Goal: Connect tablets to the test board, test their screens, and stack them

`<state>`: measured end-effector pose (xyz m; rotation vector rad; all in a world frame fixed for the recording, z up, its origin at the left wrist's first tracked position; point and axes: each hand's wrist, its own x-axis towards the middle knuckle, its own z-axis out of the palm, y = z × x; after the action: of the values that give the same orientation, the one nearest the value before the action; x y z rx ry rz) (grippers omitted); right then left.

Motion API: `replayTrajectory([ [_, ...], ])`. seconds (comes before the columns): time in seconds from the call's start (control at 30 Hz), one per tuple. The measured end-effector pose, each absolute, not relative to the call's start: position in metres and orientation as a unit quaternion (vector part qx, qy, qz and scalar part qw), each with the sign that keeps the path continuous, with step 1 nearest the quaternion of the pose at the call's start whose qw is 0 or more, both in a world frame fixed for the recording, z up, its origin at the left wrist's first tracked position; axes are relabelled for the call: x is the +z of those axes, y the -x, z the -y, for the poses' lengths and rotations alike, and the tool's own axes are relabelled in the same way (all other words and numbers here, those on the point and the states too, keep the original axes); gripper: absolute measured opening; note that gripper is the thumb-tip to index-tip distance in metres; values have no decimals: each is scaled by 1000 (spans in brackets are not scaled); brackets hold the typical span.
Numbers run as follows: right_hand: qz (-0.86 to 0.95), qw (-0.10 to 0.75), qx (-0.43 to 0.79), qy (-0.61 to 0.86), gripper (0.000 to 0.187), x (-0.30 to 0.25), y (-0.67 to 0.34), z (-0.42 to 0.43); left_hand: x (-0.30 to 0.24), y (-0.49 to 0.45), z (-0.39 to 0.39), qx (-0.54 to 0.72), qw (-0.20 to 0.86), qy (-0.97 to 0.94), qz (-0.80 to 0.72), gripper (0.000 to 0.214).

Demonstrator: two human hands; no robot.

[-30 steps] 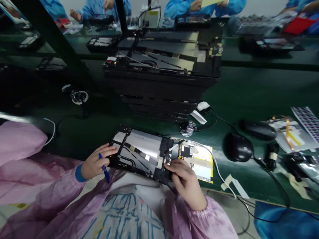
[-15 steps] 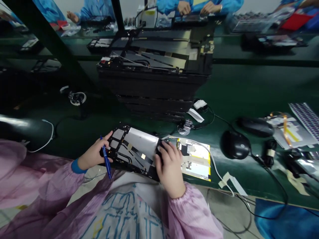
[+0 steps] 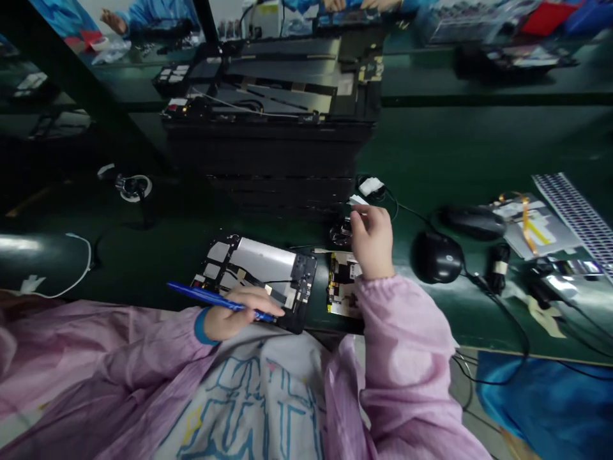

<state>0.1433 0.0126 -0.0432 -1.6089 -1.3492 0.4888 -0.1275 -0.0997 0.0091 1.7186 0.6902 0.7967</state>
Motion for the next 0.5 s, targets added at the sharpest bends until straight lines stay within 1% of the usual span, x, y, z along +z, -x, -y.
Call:
replayTrajectory([
  [0.1, 500, 477, 314, 651, 27, -57, -159, -31, 0, 110, 97, 286, 526, -712, -366, 24],
  [0.2, 501, 480, 338, 636, 25, -64, -161, -34, -6, 106, 97, 255, 501, -717, -413, 10],
  [0.37, 499, 487, 349, 626, 26, -69, -159, -35, -8, 101, 99, 236, 434, -748, -443, 12],
  [0.43, 497, 487, 356, 623, 31, -71, -160, -34, -8, 99, 100, 243, 427, -755, -433, 12],
  [0.5, 502, 496, 341, 620, 38, -69, -160, -29, -7, 101, 101, 259, 443, -748, -420, 12],
])
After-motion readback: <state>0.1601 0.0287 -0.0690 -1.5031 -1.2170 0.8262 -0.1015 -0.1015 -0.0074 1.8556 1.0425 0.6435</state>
